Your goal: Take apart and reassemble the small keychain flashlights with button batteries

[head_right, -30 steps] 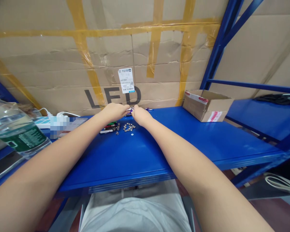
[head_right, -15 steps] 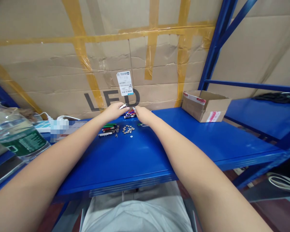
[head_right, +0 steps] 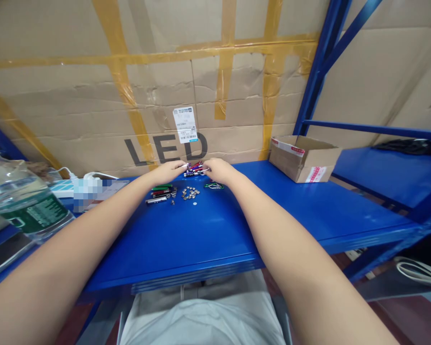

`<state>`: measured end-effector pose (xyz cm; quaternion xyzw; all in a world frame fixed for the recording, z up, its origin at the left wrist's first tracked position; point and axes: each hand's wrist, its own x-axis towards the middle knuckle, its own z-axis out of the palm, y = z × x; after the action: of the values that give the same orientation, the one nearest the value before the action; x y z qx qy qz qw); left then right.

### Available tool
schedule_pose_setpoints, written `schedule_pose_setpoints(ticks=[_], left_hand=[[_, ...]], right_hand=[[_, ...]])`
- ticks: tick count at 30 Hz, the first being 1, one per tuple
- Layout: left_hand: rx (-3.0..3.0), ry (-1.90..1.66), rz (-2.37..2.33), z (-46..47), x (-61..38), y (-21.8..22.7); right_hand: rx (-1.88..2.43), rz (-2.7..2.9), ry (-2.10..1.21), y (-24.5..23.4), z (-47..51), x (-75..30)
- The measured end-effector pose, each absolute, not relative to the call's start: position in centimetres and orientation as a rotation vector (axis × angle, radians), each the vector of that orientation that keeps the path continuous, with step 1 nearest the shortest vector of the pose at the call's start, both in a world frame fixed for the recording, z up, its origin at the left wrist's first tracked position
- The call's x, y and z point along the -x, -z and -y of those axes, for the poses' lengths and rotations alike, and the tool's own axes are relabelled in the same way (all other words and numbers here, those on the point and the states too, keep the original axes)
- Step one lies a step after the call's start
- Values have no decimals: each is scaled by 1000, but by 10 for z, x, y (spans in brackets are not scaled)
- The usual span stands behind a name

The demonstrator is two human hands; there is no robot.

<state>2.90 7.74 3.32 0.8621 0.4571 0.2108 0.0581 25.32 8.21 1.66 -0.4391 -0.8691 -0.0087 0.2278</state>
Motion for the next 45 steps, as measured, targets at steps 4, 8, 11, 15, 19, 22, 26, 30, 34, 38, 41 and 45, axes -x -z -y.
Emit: schedule_pose_setpoints(ticks=[4,8,11,15,19,22,26,30,34,38,41,45], left_hand=[[-2631,-578,-1376,-81,-22,-29],[-2674,-512,-1300,-80,-20,-33],[-2693,-556,-1275,-76,-22,-35],[-2700,-766,-1301,-64,-25,-31],[-2828,-865,-1216,-49,-24,-21],[-2958,-963,-1250,-44,-20,-15],[-3178,-1113,-1287,-46,-13,-9],[-3308,-1125,-1274,-48,-8,-6],[-3401,-1011,-1304,-46,-8,-6],[-3418,-912,-1323,-43,-9,-9],[-3353,-828,-1317,-44,-9,-14],[-3109,-690,-1222,-49,-6,-19]], right_hand=[[1297,2571,-138,-18,-83,-266],[1436,2570,-304,-24,-78,-269],[1365,2449,-379,-31,-68,-262],[1227,2183,-666,-35,-52,-240],[1177,2117,-873,-30,-44,-222],[1166,2043,-1016,-27,-43,-219],[1147,2017,-1128,-26,-41,-218],[1129,2101,-1103,-26,-39,-215],[1099,2099,-1115,-23,-40,-213],[1050,2044,-1207,-22,-40,-213],[988,2072,-1202,-23,-38,-213],[998,2120,-1058,-23,-38,-211]])
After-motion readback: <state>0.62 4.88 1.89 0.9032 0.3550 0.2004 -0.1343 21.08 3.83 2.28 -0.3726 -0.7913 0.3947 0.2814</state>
